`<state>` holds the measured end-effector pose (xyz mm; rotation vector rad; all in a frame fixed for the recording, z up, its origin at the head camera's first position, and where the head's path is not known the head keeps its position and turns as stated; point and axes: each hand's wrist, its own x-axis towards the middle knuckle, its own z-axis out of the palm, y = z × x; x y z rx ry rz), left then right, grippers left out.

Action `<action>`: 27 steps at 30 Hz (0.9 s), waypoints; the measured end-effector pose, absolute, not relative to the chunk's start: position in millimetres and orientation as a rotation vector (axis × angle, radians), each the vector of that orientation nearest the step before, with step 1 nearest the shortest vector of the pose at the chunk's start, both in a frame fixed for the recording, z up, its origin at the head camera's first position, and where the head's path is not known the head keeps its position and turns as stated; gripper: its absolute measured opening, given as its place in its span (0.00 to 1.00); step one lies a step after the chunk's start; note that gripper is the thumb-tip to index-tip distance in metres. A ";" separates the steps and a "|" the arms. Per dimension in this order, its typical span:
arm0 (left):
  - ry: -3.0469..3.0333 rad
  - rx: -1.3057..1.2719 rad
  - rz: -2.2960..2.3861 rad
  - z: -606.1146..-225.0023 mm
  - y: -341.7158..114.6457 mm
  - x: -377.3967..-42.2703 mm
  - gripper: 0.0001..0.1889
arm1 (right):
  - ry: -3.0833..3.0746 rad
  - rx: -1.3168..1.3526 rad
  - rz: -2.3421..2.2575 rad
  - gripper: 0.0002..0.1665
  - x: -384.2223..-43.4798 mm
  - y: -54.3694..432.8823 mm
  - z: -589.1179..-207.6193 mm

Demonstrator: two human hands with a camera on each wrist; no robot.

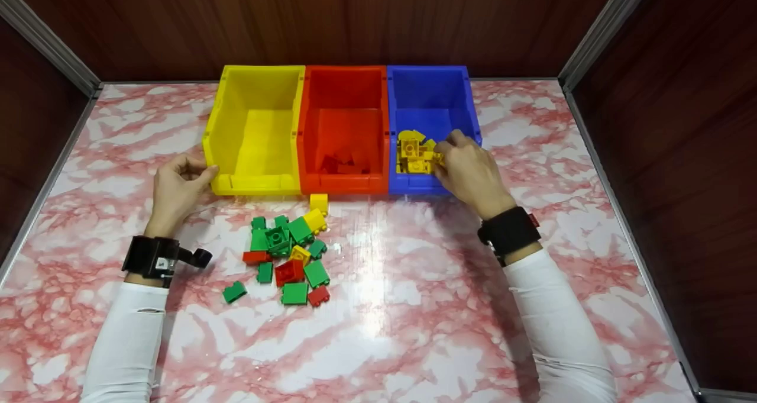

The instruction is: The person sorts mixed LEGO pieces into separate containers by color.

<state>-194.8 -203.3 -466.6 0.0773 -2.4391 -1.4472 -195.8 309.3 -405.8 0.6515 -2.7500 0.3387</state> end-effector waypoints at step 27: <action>-2.441 0.104 -1.465 -467.7 -203.3 -196.4 0.07 | -2.610 1.412 0.261 0.32 -150.9 153.9 -434.1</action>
